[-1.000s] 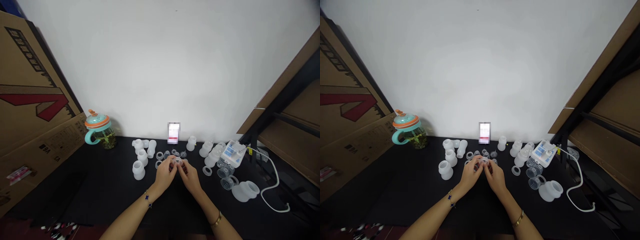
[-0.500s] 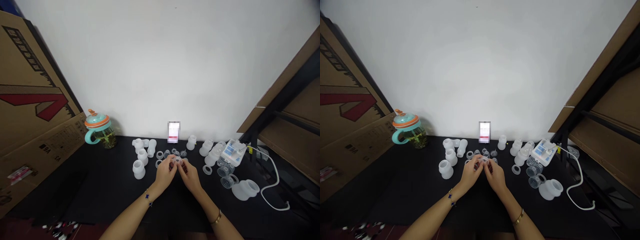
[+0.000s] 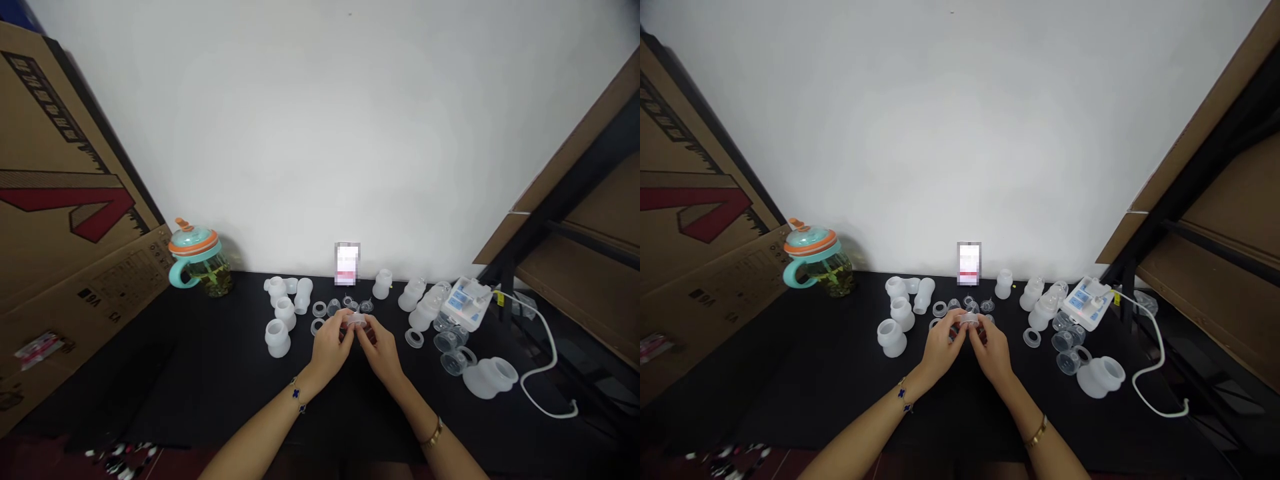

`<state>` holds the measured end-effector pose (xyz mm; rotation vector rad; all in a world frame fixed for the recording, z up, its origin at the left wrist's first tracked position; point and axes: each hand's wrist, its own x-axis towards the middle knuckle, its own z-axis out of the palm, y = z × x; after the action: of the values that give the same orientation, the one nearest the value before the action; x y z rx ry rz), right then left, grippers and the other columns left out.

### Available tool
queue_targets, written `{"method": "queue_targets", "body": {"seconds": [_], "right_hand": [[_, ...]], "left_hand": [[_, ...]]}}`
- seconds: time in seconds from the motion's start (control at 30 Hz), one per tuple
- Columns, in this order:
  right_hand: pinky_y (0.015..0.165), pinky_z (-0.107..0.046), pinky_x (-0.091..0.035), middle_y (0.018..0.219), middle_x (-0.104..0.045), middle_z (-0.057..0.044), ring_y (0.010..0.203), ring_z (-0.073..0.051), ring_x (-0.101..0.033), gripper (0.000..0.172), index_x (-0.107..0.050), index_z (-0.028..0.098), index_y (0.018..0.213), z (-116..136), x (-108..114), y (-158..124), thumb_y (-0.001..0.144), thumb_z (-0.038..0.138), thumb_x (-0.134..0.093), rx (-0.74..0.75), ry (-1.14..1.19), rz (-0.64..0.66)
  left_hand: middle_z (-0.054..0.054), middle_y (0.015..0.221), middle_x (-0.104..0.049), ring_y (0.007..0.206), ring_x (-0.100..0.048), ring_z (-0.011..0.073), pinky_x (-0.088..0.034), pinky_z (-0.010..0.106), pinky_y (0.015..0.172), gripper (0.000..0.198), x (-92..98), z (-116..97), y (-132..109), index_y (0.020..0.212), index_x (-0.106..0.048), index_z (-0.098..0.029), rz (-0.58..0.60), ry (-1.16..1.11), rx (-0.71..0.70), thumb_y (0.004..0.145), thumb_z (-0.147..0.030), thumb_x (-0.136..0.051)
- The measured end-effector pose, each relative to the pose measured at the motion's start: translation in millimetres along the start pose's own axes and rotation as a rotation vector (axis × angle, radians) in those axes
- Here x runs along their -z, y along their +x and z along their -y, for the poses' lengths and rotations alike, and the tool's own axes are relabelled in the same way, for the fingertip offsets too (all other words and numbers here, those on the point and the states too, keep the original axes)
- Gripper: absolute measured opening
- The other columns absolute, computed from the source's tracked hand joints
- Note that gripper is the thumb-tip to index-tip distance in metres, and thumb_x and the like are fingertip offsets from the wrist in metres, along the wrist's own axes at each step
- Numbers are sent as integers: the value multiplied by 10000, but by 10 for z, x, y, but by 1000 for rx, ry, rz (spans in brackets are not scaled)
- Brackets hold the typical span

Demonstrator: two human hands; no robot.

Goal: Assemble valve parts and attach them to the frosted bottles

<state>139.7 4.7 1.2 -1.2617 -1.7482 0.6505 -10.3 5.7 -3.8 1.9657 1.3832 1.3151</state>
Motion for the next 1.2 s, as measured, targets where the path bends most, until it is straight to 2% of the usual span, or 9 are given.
{"method": "queue_targets", "body": {"seconds": [0.27, 0.63, 0.83, 1.03, 1.2], "right_hand": [[579, -257, -474, 847, -708, -29, 647, -172, -634, 309, -642, 220, 1109, -10, -2, -12, 983, 449, -477, -15, 38, 19], [575, -265, -446, 752, -655, -7, 624, -177, -615, 308, -613, 219, 998, -57, -33, -30, 985, 489, -468, -25, 17, 11], [586, -286, -496, 825, -694, -14, 619, -186, -636, 365, -508, 236, 1244, -108, -85, -57, 984, 488, -461, -71, 82, -24], [607, -281, -494, 839, -681, -22, 643, -184, -637, 313, -544, 236, 1119, -104, -66, -43, 990, 504, -450, -74, 115, -6], [588, -266, -483, 772, -660, 1, 627, -176, -634, 270, -549, 243, 1047, -96, -71, -45, 990, 490, -456, -69, 112, 6]], "left_hand": [[36, 965, -736, 772, -686, 182, -551, 292, 692, 227, 43, -64, 10, 1167, -590, -232, 18, -49, 55, 970, -321, -519], [31, 936, -738, 738, -687, 182, -546, 291, 680, 282, 44, -66, 14, 1224, -569, -235, 52, -96, 84, 965, -335, -520], [24, 903, -743, 743, -693, 182, -535, 284, 675, 236, 48, -84, 12, 1151, -595, -241, 46, -120, 69, 985, -372, -490], [12, 826, -738, 707, -690, 173, -517, 265, 637, 219, 38, -75, 10, 1088, -614, -235, 56, -123, 85, 995, -381, -480], [7, 791, -731, 690, -695, 171, -525, 268, 649, 242, 49, -91, 12, 1019, -623, -230, 71, -151, 106, 1006, -407, -459]]}}
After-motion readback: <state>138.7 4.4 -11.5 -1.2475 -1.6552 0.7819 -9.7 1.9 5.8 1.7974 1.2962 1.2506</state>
